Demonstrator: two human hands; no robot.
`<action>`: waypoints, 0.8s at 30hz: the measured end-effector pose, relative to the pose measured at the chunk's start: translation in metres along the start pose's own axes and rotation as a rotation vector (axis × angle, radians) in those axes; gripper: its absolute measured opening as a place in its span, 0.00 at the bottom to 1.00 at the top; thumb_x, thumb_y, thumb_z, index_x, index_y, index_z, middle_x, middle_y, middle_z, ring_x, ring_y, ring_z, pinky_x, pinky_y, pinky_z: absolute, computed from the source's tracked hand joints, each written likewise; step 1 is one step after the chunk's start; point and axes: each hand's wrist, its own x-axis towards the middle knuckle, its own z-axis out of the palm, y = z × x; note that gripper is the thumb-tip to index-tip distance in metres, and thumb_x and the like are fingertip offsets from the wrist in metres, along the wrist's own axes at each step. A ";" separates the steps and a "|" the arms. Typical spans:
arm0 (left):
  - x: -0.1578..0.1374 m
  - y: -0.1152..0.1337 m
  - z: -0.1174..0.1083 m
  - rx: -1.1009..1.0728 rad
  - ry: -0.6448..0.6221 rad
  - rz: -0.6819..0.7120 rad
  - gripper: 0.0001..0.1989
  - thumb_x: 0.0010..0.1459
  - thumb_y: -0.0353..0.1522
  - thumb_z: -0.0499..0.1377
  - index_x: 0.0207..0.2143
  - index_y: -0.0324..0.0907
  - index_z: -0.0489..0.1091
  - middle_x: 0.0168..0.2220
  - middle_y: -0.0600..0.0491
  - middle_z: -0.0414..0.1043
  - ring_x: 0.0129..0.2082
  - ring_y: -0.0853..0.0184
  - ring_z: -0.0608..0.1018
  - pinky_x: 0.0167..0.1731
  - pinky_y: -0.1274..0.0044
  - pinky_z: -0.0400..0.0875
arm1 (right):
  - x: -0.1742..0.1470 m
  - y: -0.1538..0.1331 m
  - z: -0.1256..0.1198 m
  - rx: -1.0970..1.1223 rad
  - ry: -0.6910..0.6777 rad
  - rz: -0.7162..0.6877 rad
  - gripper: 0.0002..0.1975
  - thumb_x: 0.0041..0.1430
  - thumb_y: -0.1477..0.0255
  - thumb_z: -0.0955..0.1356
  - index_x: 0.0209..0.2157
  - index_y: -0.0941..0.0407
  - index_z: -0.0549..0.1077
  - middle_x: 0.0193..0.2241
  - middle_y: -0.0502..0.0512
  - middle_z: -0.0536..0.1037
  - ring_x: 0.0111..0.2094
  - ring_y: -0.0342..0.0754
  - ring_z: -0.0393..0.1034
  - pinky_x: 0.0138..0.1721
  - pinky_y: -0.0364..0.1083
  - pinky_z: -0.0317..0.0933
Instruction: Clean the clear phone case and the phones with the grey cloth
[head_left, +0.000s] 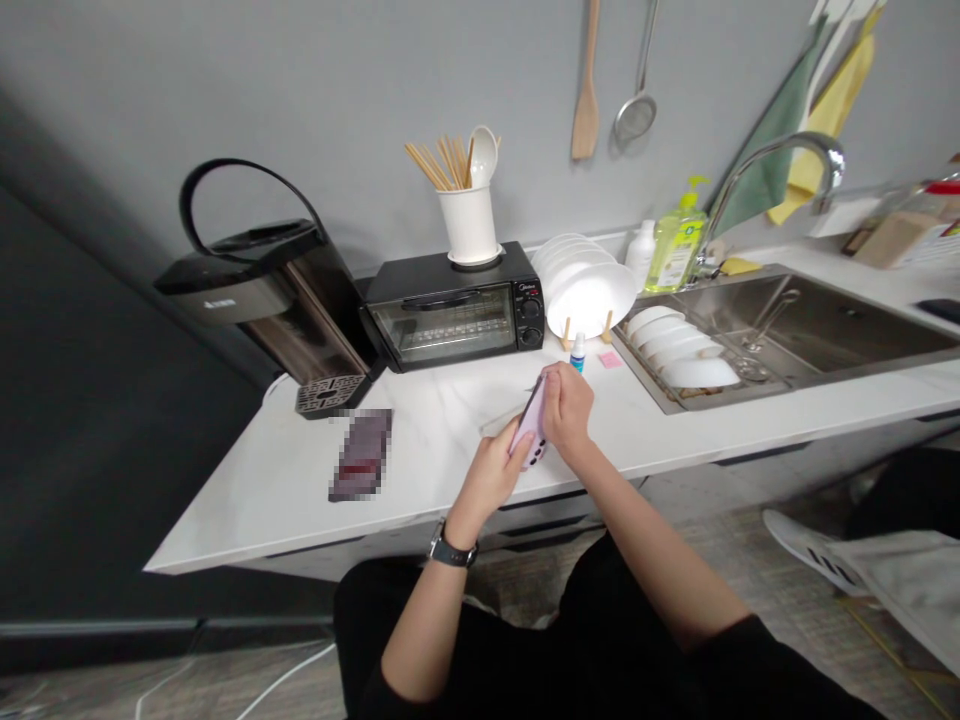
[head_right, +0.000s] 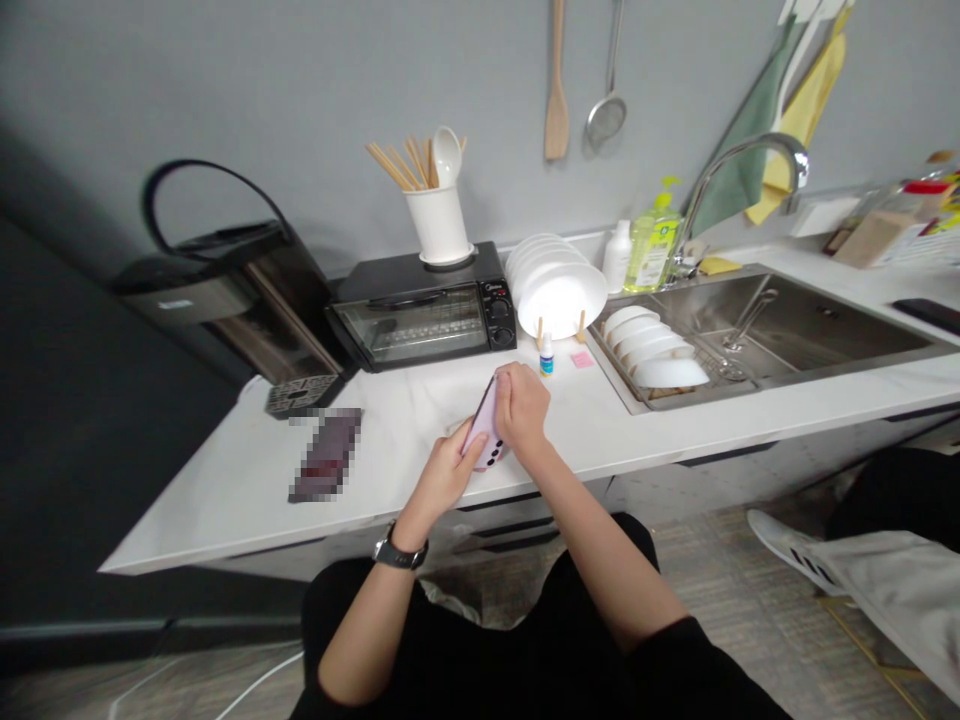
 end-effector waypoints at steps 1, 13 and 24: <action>0.000 0.000 -0.001 0.025 0.010 0.009 0.21 0.73 0.42 0.52 0.59 0.42 0.72 0.42 0.47 0.82 0.37 0.60 0.83 0.40 0.73 0.77 | 0.003 0.001 -0.003 -0.044 -0.090 -0.118 0.24 0.76 0.61 0.52 0.36 0.54 0.72 0.32 0.57 0.75 0.36 0.52 0.68 0.41 0.51 0.60; 0.007 -0.030 -0.013 -0.540 0.070 -0.289 0.29 0.61 0.52 0.63 0.51 0.37 0.72 0.33 0.50 0.79 0.25 0.63 0.81 0.22 0.75 0.77 | 0.002 0.038 0.007 0.339 -0.457 0.265 0.30 0.72 0.49 0.57 0.47 0.56 0.79 0.38 0.58 0.82 0.40 0.54 0.76 0.42 0.50 0.69; 0.001 -0.037 -0.015 -0.602 -0.113 -0.392 0.37 0.59 0.54 0.65 0.59 0.35 0.69 0.32 0.48 0.81 0.24 0.62 0.83 0.19 0.78 0.76 | -0.011 0.036 0.012 0.234 -0.492 0.155 0.21 0.72 0.56 0.62 0.47 0.53 0.82 0.48 0.59 0.84 0.48 0.56 0.77 0.52 0.51 0.67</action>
